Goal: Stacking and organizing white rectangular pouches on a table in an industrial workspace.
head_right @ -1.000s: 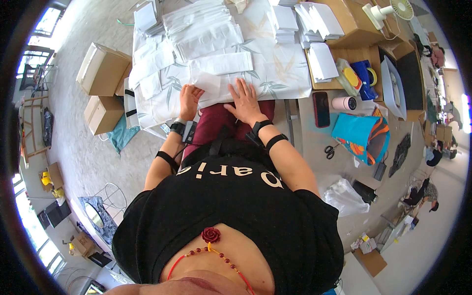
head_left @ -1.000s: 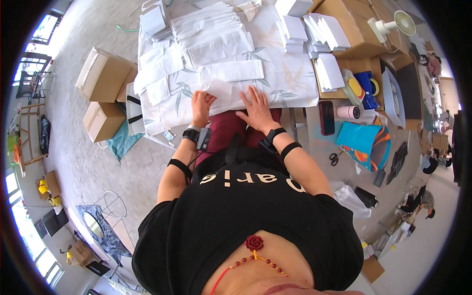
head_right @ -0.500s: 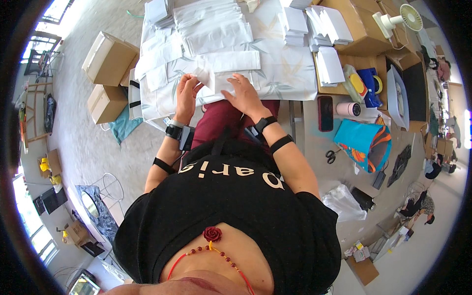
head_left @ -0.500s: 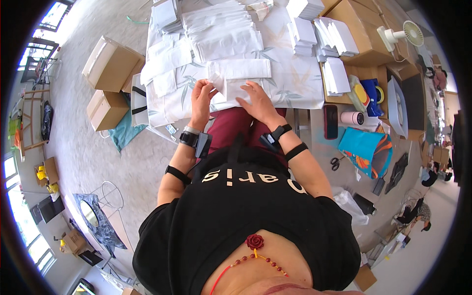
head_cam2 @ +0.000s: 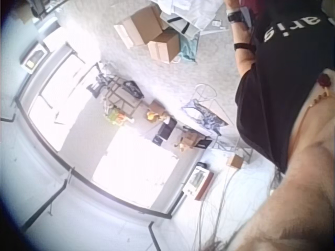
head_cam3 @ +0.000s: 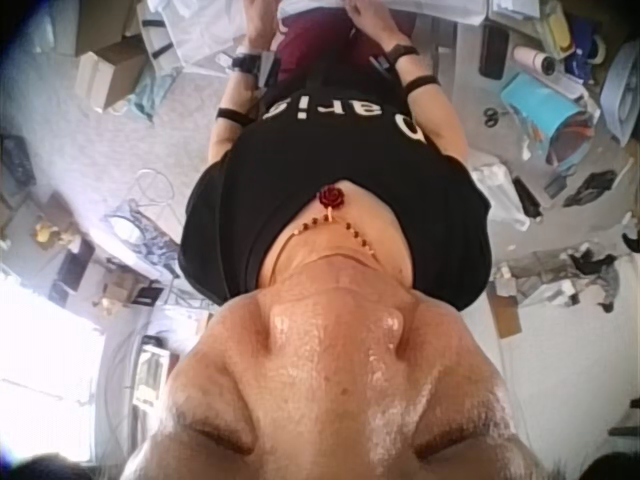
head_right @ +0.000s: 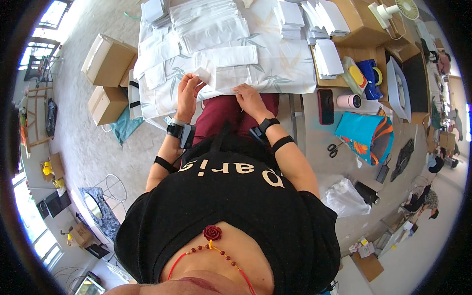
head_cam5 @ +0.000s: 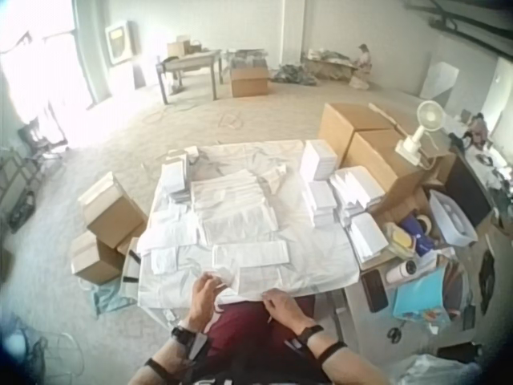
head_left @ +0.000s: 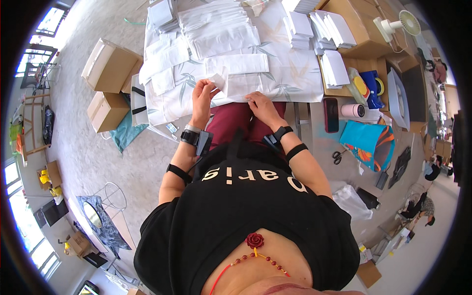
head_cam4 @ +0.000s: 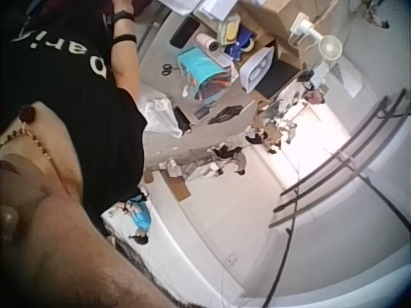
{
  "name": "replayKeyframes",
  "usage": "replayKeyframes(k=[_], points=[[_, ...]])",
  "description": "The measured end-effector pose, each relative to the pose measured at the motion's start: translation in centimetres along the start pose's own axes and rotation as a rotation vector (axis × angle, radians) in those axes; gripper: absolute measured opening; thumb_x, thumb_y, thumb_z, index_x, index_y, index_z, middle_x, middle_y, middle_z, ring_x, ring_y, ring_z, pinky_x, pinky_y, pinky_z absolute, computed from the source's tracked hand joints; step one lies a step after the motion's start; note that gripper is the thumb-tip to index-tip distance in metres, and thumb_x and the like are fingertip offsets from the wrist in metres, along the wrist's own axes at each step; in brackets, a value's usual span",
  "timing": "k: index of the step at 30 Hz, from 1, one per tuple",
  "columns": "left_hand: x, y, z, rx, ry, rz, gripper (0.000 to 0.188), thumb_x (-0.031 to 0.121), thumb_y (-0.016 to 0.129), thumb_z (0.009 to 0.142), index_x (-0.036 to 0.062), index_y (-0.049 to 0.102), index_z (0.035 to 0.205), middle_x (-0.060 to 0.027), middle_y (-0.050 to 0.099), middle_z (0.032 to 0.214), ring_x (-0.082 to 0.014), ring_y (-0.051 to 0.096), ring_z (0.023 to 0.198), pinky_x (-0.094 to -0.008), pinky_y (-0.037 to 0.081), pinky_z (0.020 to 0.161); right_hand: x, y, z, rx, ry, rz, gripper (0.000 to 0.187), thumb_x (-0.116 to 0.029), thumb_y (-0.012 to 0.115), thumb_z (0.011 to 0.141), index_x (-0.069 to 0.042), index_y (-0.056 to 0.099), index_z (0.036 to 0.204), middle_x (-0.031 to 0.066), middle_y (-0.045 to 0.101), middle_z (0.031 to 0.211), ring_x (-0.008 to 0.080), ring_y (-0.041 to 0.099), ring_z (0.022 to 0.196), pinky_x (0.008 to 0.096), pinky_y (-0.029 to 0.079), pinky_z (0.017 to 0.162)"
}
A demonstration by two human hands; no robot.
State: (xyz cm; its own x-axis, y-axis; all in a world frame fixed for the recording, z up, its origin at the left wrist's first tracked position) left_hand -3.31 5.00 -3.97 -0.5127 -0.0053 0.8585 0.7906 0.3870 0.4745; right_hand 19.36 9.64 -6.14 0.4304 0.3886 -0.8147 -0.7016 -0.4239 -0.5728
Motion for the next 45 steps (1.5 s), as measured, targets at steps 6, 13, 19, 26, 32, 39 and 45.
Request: replayKeyframes(k=[6,13,19,26,32,39,45], points=[[0.1,0.2,0.0,0.003,-0.007,0.012,0.006,0.010,0.055,0.102,0.0051,0.056,0.105,-0.0035,0.062,0.102,-0.0130,0.063,0.097,-0.0351,0.055,0.094,-0.3,0.1,0.1,-0.015,-0.010,0.010,0.017,-0.002,0.061,0.089,0.001,0.069,0.104,0.0189,0.068,0.108,0.0376,0.067,0.094,0.0429,0.055,0.086],[-0.4,0.5,0.0,0.021,-0.032,0.038,0.006,0.010,0.054,0.102,0.0044,0.056,0.105,-0.0042,0.062,0.102,-0.0138,0.064,0.098,-0.0354,0.055,0.094,0.0,0.0,0.2,-0.010,-0.018,0.035,0.016,-0.002,0.061,0.090,0.000,0.069,0.103,0.0174,0.069,0.108,0.0370,0.067,0.094,0.0430,0.055,0.085],[-0.6,1.0,0.1,0.076,-0.046,0.009,0.007,0.009,0.053,0.102,0.0043,0.055,0.107,-0.0046,0.062,0.103,-0.0148,0.064,0.100,-0.0351,0.054,0.097,0.9,0.2,0.4,-0.171,0.038,0.145,0.017,-0.006,0.060,0.093,-0.003,0.070,0.106,0.0179,0.071,0.104,0.0378,0.068,0.093,0.0432,0.054,0.084],[-0.7,1.1,-0.4,0.170,-0.028,0.014,0.006,0.009,0.054,0.102,0.0045,0.055,0.104,-0.0035,0.061,0.103,-0.0133,0.063,0.099,-0.0351,0.053,0.098,2.2,1.4,0.4,-0.336,0.018,0.069,0.026,-0.014,0.059,0.096,-0.004,0.069,0.117,0.0192,0.072,0.108,0.0379,0.068,0.099,0.0452,0.054,0.088],[-1.1,0.6,-0.8,0.157,0.015,0.031,0.009,0.012,0.052,0.105,0.0035,0.055,0.107,-0.0059,0.063,0.106,-0.0154,0.064,0.102,-0.0354,0.052,0.101,2.5,2.6,0.9,-0.381,-0.045,0.053,0.031,-0.017,0.061,0.097,-0.002,0.067,0.123,0.0184,0.072,0.113,0.0350,0.069,0.099,0.0423,0.054,0.089],[-1.3,0.7,-1.4,0.136,-0.022,0.001,0.007,0.010,0.051,0.104,0.0037,0.054,0.106,-0.0042,0.061,0.105,-0.0148,0.063,0.102,-0.0354,0.052,0.101,2.6,4.6,1.0,-0.513,0.158,-0.114,0.037,-0.024,0.059,0.096,0.000,0.066,0.124,0.0230,0.071,0.114,0.0403,0.068,0.105,0.0491,0.053,0.092],[-1.0,0.8,-0.6,0.018,-0.044,-0.003,0.007,0.010,0.052,0.104,0.0033,0.054,0.106,-0.0061,0.063,0.107,-0.0159,0.065,0.104,-0.0369,0.052,0.103,2.7,5.7,0.5,-0.365,0.209,-0.147,0.040,-0.026,0.061,0.094,0.001,0.066,0.122,0.0268,0.071,0.107,0.0432,0.067,0.103,0.0517,0.052,0.090]])
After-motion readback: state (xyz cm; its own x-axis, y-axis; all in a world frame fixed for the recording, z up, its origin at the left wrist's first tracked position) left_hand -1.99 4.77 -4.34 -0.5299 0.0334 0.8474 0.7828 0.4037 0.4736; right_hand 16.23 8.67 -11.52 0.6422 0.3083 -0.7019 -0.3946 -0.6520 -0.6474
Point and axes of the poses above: each hand's wrist, its own z-axis towards the middle knuckle, its own y-axis out of the palm, x = y × z, the point moved 5 cm from there along z, towards the middle knuckle
